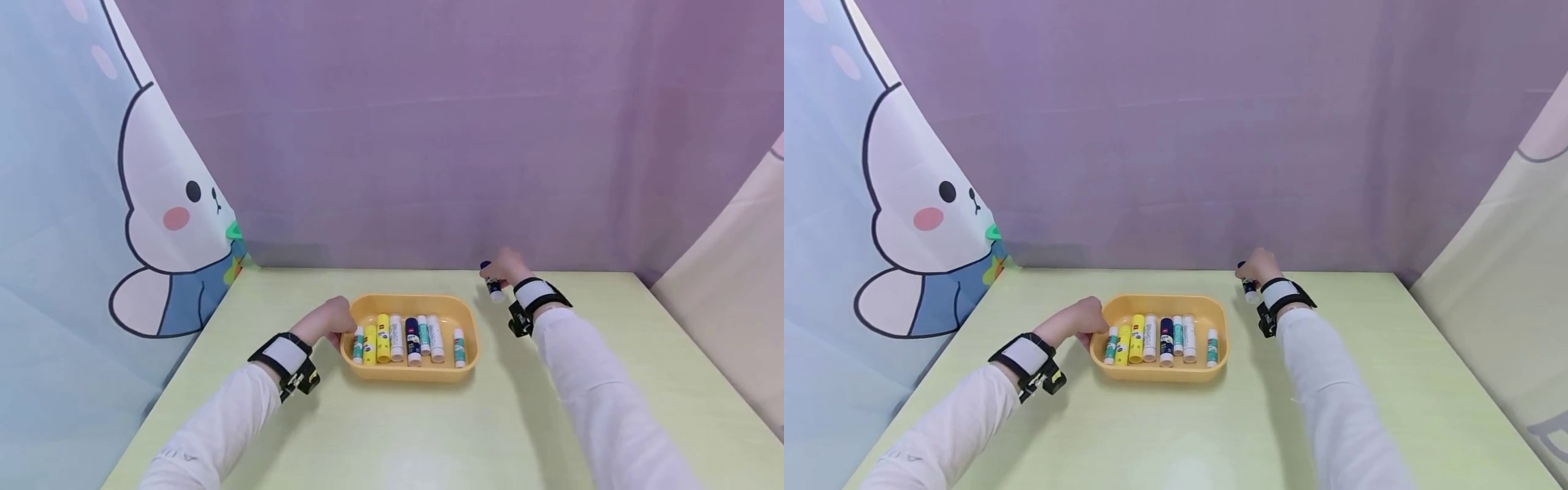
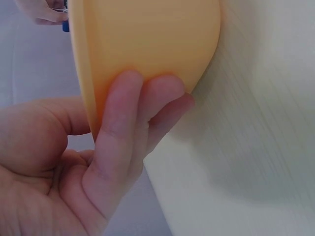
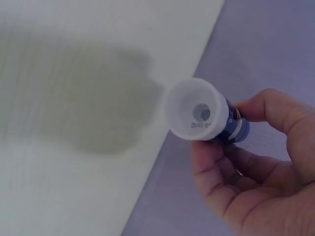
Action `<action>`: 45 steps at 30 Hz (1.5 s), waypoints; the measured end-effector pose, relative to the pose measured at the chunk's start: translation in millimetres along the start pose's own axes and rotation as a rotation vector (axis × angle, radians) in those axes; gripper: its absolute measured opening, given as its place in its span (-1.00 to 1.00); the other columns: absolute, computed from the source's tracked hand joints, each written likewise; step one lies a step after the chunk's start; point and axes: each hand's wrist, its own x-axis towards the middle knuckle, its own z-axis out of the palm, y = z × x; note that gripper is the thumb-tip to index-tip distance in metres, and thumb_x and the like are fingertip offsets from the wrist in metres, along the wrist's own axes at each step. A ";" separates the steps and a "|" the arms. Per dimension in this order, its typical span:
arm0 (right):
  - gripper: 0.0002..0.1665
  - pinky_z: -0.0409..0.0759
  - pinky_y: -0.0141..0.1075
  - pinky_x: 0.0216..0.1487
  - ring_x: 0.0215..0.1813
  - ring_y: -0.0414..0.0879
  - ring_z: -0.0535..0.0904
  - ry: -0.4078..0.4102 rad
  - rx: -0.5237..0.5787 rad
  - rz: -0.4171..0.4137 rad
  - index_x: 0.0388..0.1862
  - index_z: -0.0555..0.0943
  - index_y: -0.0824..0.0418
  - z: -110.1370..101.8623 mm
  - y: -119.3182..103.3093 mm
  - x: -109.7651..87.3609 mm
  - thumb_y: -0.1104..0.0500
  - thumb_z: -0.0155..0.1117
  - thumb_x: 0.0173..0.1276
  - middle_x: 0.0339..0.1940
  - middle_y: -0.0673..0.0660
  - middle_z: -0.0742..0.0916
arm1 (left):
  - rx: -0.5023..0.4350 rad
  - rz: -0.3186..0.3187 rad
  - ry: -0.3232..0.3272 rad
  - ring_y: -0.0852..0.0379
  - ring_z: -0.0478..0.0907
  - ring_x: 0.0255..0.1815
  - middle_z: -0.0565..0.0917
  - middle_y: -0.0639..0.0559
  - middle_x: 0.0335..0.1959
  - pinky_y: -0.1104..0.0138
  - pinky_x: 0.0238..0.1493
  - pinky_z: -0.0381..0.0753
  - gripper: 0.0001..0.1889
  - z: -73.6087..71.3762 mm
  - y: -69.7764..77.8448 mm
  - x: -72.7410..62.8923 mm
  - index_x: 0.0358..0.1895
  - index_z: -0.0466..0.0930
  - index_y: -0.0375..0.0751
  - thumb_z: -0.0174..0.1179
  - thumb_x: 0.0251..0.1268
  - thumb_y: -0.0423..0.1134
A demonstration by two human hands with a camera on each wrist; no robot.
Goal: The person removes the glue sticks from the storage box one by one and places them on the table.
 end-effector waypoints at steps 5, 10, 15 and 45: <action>-0.35 0.74 -0.20 -0.28 -0.52 -0.06 0.62 0.017 -0.044 -0.040 0.10 0.35 0.61 7.0 3.5 0.1 0.18 0.26 0.16 -0.04 0.47 0.54 | 0.003 0.002 0.007 0.02 0.65 -0.61 0.55 -0.21 -0.30 0.31 -0.57 0.71 -0.65 0.8 1.0 0.5 0.03 0.32 -0.46 0.09 0.19 -0.43; -0.36 0.74 -0.18 -0.25 -0.48 -0.04 0.61 0.037 -0.071 -0.067 0.11 0.35 0.62 13.9 11.0 -2.9 0.19 0.22 0.19 0.01 0.51 0.52 | 0.003 -0.004 0.005 0.02 0.65 -0.61 0.55 -0.21 -0.32 0.32 -0.57 0.71 -0.65 1.8 0.5 2.8 0.03 0.32 -0.46 0.10 0.18 -0.44; -0.40 0.74 -0.22 -0.34 -0.51 -0.03 0.62 0.059 -0.058 -0.063 0.03 0.40 0.62 21.7 19.9 0.5 0.18 0.26 0.16 -0.05 0.50 0.56 | -0.003 0.002 -0.004 0.01 0.65 -0.60 0.55 -0.21 -0.34 0.31 -0.56 0.72 -0.64 1.8 0.9 2.1 0.05 0.32 -0.47 0.10 0.19 -0.43; -0.27 0.38 -0.49 -0.76 -0.79 -0.22 0.36 0.075 -0.086 -0.093 0.11 0.26 0.65 46.3 38.9 5.6 0.14 0.22 0.13 -0.40 0.32 0.58 | 0.007 0.031 -0.001 0.02 0.64 -0.63 0.55 -0.20 -0.35 0.32 -0.59 0.70 -0.70 2.5 -0.6 2.3 -0.04 0.34 -0.46 0.09 0.16 -0.43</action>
